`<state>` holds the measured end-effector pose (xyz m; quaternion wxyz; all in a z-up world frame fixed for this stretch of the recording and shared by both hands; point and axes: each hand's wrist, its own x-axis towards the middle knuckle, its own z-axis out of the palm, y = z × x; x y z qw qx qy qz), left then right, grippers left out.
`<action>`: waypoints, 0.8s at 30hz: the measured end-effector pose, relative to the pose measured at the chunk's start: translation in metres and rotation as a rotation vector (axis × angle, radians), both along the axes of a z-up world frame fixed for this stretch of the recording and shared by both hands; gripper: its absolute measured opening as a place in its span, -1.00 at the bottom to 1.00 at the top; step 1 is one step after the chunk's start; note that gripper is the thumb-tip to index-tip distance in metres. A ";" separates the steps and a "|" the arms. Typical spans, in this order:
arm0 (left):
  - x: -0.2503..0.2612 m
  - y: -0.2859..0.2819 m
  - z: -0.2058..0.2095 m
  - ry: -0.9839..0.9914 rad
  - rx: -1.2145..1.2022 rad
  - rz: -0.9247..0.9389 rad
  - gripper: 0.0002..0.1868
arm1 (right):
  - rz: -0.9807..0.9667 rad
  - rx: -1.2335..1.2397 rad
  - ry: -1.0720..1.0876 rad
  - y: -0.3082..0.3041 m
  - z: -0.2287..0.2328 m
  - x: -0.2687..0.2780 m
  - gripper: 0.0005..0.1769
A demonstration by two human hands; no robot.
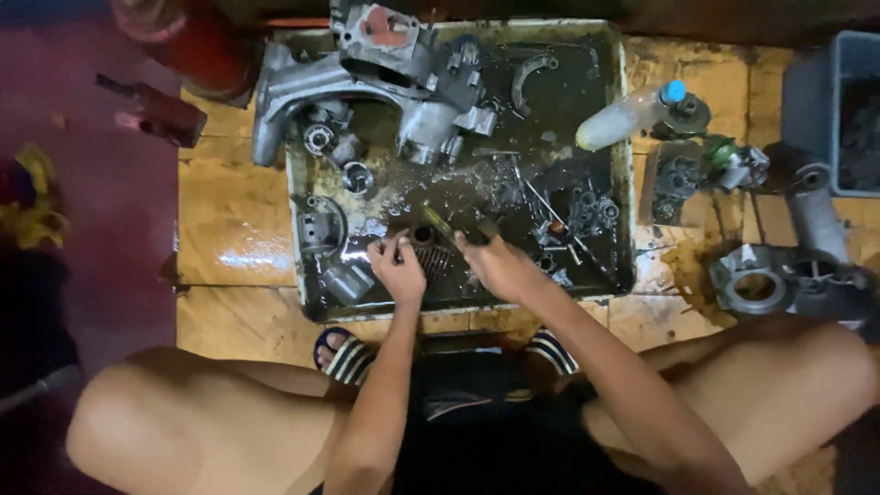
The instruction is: The person sits on the floor and scrubs a metal engine part with a brush in a tray filled with liquid. They hold the part with one hand and scrub it with the other, occasionally turning it over to clean different sides.
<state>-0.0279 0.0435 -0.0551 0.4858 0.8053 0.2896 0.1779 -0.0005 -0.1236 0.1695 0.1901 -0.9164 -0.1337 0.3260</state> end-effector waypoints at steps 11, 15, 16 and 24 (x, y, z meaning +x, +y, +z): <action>-0.003 0.003 0.001 0.046 -0.002 -0.071 -0.74 | 0.060 -0.015 0.049 -0.005 0.014 0.022 -0.59; 0.014 0.003 0.032 0.055 0.030 -0.103 -0.71 | 0.003 -0.009 -0.045 0.001 -0.002 0.021 -0.61; 0.010 0.003 0.043 0.054 0.034 -0.086 -0.71 | 0.019 -0.004 -0.047 0.001 0.000 0.016 -0.61; 0.018 0.023 0.058 0.286 -0.011 -0.449 -0.58 | 0.098 0.008 0.058 -0.018 -0.056 -0.018 -0.52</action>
